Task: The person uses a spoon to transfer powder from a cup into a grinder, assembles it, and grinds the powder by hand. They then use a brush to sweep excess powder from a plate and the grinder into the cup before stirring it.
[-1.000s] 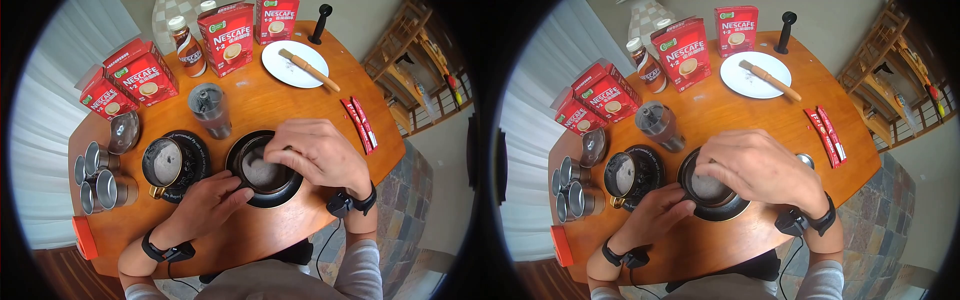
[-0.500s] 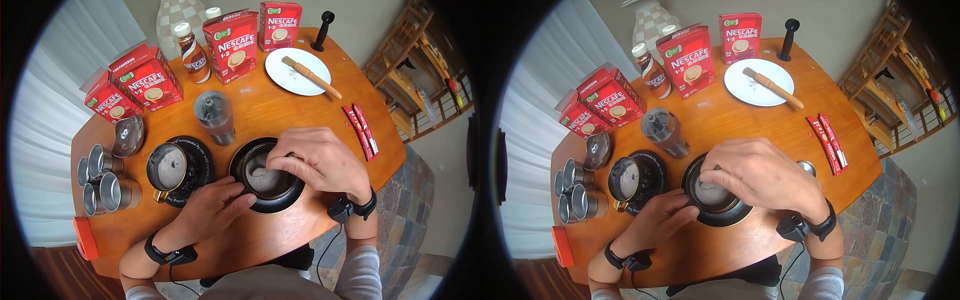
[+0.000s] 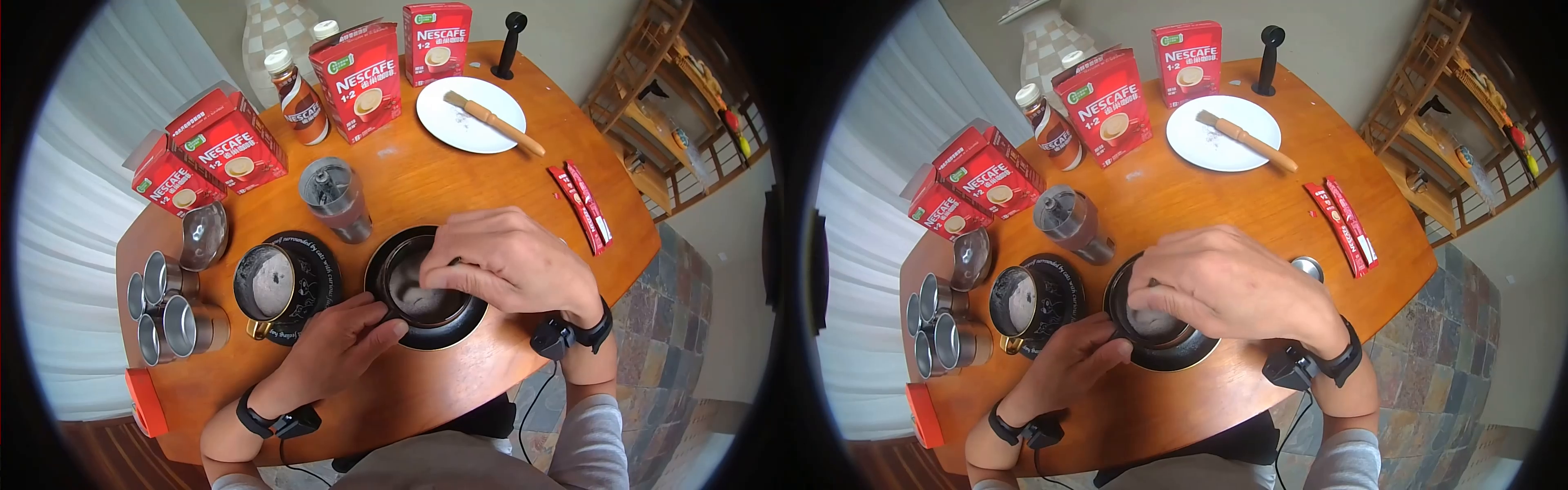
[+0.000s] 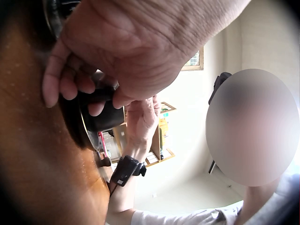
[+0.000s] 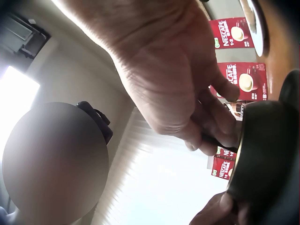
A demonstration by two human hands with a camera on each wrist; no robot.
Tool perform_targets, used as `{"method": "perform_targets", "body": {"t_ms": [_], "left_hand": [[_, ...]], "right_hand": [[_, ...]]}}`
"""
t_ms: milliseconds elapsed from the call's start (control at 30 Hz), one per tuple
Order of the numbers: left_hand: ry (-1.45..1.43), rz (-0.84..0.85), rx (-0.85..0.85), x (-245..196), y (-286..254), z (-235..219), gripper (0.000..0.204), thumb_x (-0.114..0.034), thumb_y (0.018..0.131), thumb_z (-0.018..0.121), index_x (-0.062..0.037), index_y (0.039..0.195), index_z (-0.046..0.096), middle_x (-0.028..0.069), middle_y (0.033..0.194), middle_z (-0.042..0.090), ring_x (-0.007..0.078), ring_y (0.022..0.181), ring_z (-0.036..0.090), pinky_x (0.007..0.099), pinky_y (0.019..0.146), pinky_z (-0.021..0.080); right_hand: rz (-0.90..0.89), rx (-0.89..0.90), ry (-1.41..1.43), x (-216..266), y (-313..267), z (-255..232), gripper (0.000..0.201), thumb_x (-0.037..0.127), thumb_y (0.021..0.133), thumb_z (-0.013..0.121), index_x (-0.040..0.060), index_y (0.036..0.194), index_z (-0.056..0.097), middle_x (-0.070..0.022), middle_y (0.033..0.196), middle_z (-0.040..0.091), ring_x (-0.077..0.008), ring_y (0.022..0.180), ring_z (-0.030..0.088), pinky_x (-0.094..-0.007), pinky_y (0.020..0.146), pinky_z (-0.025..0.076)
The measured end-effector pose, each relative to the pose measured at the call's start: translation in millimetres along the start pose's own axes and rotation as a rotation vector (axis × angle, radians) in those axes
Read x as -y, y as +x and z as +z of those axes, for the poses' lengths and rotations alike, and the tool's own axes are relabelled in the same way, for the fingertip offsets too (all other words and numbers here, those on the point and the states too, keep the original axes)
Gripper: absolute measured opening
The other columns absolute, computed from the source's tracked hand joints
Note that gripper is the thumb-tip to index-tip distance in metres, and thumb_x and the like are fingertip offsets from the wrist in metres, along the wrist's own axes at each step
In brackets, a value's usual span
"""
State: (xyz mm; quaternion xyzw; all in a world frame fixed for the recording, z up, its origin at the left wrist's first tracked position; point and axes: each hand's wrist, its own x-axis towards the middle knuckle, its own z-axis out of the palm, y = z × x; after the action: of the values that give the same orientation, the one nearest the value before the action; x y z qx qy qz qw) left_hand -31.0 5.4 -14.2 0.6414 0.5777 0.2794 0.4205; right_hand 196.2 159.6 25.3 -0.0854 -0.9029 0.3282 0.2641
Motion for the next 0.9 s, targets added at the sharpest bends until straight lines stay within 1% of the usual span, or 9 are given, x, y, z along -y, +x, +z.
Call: {"method": "perform_targets", "body": {"t_ms": [67,167,367,467,567,667,767,867,900], "left_hand": [[-0.005,0.003,-0.001,-0.4,-0.1,0.3,0.037,-0.032,0.106,0.067,0.0000,0.088,0.063,0.0136,0.083,0.053,0.0331,0.069,0.055,0.0425,0.063,0.043],[-0.007,0.005,0.002,0.7,0.8,-0.3,0.036,-0.030,0.105,0.068,0.0007,0.087,0.063,0.0134,0.082,0.052,0.0313,0.067,0.054,0.0417,0.062,0.042],[-0.045,-0.079,0.019,-3.6,0.0,-0.3,0.035,-0.027,0.105,0.068,0.0014,0.087,0.062,0.0126,0.082,0.051,0.0292,0.067,0.052,0.0412,0.061,0.042],[-0.058,-0.085,0.015,-3.8,-0.6,-0.2,0.033,-0.026,0.105,0.068,0.0014,0.088,0.063,0.0124,0.082,0.051,0.0287,0.068,0.052,0.0407,0.062,0.042],[-0.066,-0.090,0.018,-3.8,-0.6,0.3,0.028,-0.024,0.105,0.068,0.0011,0.092,0.064,0.0121,0.083,0.051,0.0283,0.069,0.052,0.0399,0.062,0.042],[-0.093,-0.110,0.028,-8.7,-0.1,-0.8,0.024,-0.021,0.104,0.068,0.0012,0.096,0.066,0.0116,0.083,0.052,0.0275,0.070,0.053,0.0384,0.063,0.043],[-0.112,-0.146,0.042,-12.1,-0.3,-3.0,0.021,-0.018,0.104,0.068,0.0016,0.099,0.067,0.0111,0.084,0.051,0.0266,0.071,0.052,0.0366,0.064,0.043],[-0.116,-0.162,0.041,-14.5,-0.7,-2.5,0.019,-0.016,0.104,0.068,0.0021,0.099,0.066,0.0108,0.084,0.050,0.0261,0.071,0.050,0.0352,0.064,0.043],[-0.110,-0.163,0.040,-13.6,-0.9,-2.6,0.019,-0.016,0.103,0.069,0.0022,0.099,0.066,0.0108,0.084,0.049,0.0260,0.071,0.050,0.0350,0.064,0.043]], "right_hand": [[-0.019,-0.081,-0.061,-0.9,2.2,3.0,0.013,0.014,0.097,0.072,0.0007,0.098,0.074,-0.0138,0.092,0.074,-0.0355,0.084,0.069,-0.0427,0.074,0.055],[0.018,-0.033,-0.004,-2.5,-0.3,1.6,0.016,0.016,0.098,0.065,0.0019,0.097,0.072,-0.0155,0.089,0.070,-0.0382,0.087,0.067,-0.0467,0.078,0.054],[0.035,-0.088,-0.057,-4.8,0.3,4.9,0.011,0.013,0.097,0.071,0.0020,0.097,0.073,-0.0127,0.091,0.073,-0.0362,0.084,0.069,-0.0441,0.075,0.055],[0.081,0.049,0.031,0.8,-0.8,-2.0,0.012,0.015,0.097,0.071,0.0032,0.097,0.072,-0.0118,0.091,0.073,-0.0365,0.084,0.068,-0.0444,0.075,0.055],[0.087,-0.110,-0.089,-5.8,0.1,7.5,0.011,0.016,0.097,0.072,0.0049,0.098,0.072,-0.0102,0.089,0.071,-0.0357,0.084,0.067,-0.0447,0.074,0.054],[0.176,0.038,0.034,1.0,1.1,1.8,0.016,0.019,0.099,0.064,0.0052,0.097,0.072,-0.0139,0.086,0.069,-0.0385,0.087,0.067,-0.0481,0.076,0.052],[0.043,0.020,-0.020,-2.0,-2.0,4.4,0.010,0.018,0.096,0.072,0.0086,0.097,0.072,-0.0072,0.085,0.068,-0.0322,0.083,0.067,-0.0433,0.071,0.053],[0.108,-0.102,-0.101,-7.1,-1.5,12.0,0.007,0.018,0.096,0.073,0.0106,0.096,0.072,-0.0064,0.084,0.066,-0.0313,0.082,0.066,-0.0423,0.070,0.052],[0.070,-0.067,-0.050,-7.5,-2.4,11.5,0.010,0.018,0.097,0.070,0.0090,0.096,0.072,-0.0083,0.085,0.067,-0.0328,0.084,0.067,-0.0436,0.072,0.052]]}}
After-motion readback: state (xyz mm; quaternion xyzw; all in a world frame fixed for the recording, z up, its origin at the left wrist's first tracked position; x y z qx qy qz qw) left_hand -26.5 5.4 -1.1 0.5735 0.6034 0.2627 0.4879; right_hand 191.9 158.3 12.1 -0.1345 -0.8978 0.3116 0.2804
